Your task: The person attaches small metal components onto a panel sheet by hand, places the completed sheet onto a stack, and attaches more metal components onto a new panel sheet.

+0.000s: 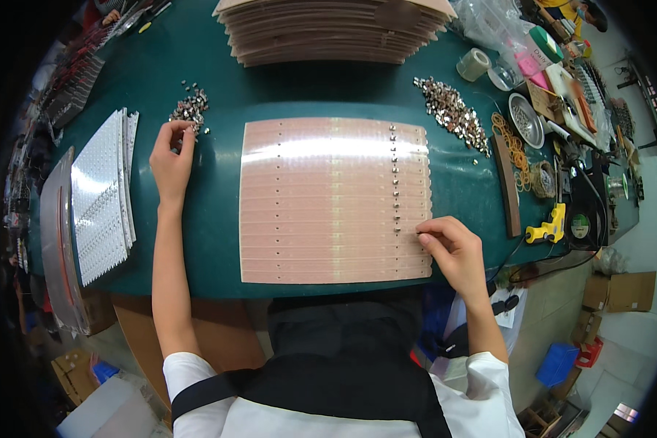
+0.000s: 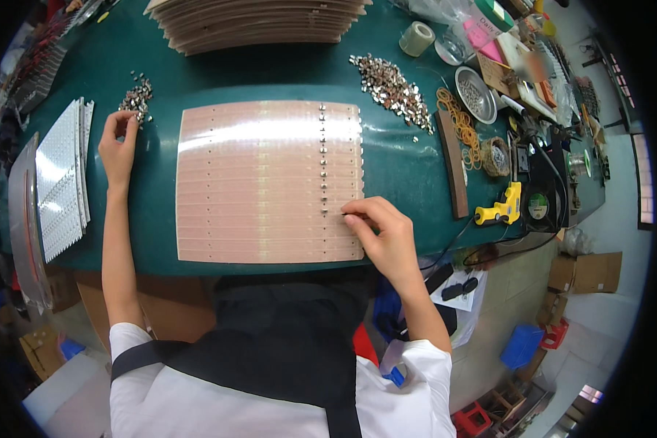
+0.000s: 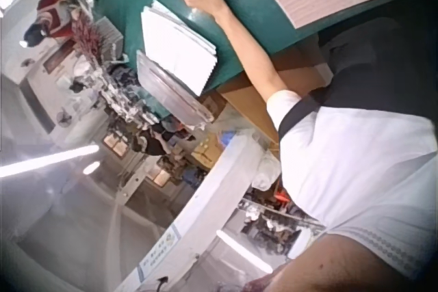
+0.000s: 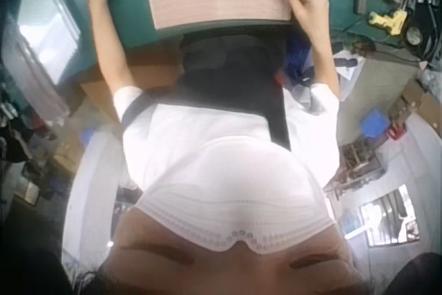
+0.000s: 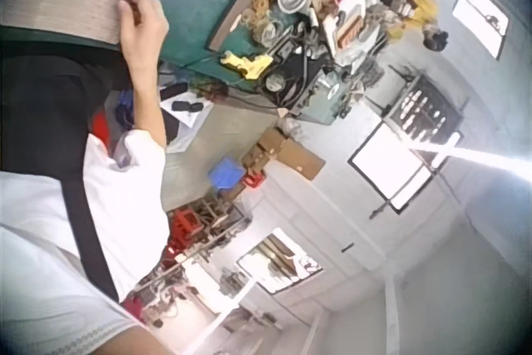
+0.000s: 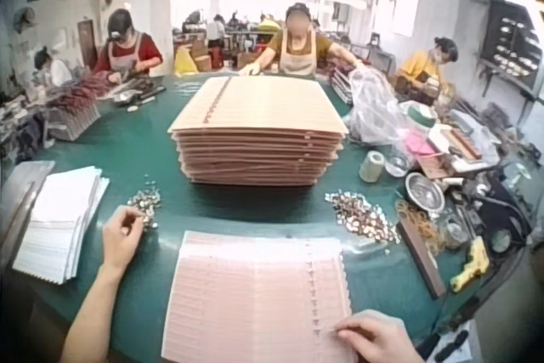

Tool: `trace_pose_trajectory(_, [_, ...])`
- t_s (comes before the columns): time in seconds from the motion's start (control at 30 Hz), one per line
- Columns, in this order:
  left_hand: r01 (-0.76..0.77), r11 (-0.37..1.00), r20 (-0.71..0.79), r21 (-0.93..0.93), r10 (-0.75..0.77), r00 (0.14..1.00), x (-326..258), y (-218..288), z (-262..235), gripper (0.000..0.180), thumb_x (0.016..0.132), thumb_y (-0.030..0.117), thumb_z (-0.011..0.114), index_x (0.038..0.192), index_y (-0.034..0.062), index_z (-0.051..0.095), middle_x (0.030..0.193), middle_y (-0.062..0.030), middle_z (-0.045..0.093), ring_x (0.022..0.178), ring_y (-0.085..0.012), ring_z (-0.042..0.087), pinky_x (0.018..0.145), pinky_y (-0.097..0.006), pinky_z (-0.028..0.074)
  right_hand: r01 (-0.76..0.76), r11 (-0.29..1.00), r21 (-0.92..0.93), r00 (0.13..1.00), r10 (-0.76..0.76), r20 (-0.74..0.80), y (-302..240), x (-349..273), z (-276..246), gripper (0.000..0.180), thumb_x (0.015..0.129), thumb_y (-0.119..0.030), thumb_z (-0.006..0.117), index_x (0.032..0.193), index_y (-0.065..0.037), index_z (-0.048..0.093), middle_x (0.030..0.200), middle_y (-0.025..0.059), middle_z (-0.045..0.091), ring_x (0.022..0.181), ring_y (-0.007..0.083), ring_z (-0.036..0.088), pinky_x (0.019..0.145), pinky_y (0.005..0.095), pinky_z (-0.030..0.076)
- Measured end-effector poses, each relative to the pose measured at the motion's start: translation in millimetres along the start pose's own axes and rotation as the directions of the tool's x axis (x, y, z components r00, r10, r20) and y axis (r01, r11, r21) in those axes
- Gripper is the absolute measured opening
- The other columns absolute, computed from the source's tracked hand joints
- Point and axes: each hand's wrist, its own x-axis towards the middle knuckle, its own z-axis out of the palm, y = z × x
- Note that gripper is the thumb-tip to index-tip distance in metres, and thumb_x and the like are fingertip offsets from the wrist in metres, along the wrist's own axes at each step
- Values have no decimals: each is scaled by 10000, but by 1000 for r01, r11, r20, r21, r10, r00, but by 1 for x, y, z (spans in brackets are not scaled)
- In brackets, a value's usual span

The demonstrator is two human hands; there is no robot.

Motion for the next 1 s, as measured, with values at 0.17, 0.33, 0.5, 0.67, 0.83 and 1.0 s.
trace_pose_trajectory(0.17, [-15,1000,8,-10,15,1000,-4,-4,2,96,917,117,650,985,51,669,851,-20,675,738,-76,601,665,-229,476,152,967,-205,988,-150,25,-8,-11,18,104,814,5,715,914,-11,691,901,69,612,729,167,623,629,274,513])
trace_pose_trajectory(0.33, [-18,1000,6,0,18,1000,-6,0,1,92,918,113,649,983,52,670,862,-17,679,761,-79,613,671,-228,480,210,944,-256,976,-216,6,2,-10,27,118,792,1,721,901,-16,680,879,83,592,804,230,607,693,323,494])
trace_pose_trajectory(0.5, [-13,1000,11,9,13,1000,-5,0,0,88,916,110,651,978,52,674,858,-16,682,758,-78,617,670,-229,482,271,918,-288,961,-277,21,4,-7,28,150,764,18,723,899,-13,667,876,94,586,837,267,589,741,356,486])
trace_pose_trajectory(0.67, [-21,1000,12,10,21,1000,-4,1,1,88,916,109,651,976,49,674,856,-19,685,756,-80,621,672,-231,485,347,861,-373,936,-344,75,-3,-3,25,144,755,16,726,881,-17,664,864,90,586,825,273,585,722,353,487])
trace_pose_trajectory(0.83, [-40,999,5,-10,40,999,-1,-2,4,92,915,111,653,977,46,671,853,-19,682,758,-81,622,670,-230,485,383,794,-472,921,-368,128,-13,-2,23,123,760,10,725,860,-23,662,842,81,588,810,271,593,696,345,494])
trace_pose_trajectory(1.0, [-15,998,15,61,14,1000,-7,-4,-3,90,912,109,653,985,58,671,837,-19,671,733,-82,605,668,-236,487,224,935,-274,975,-213,70,-6,10,-2,131,787,-10,727,915,0,705,863,102,667,762,231,638,692,324,510])
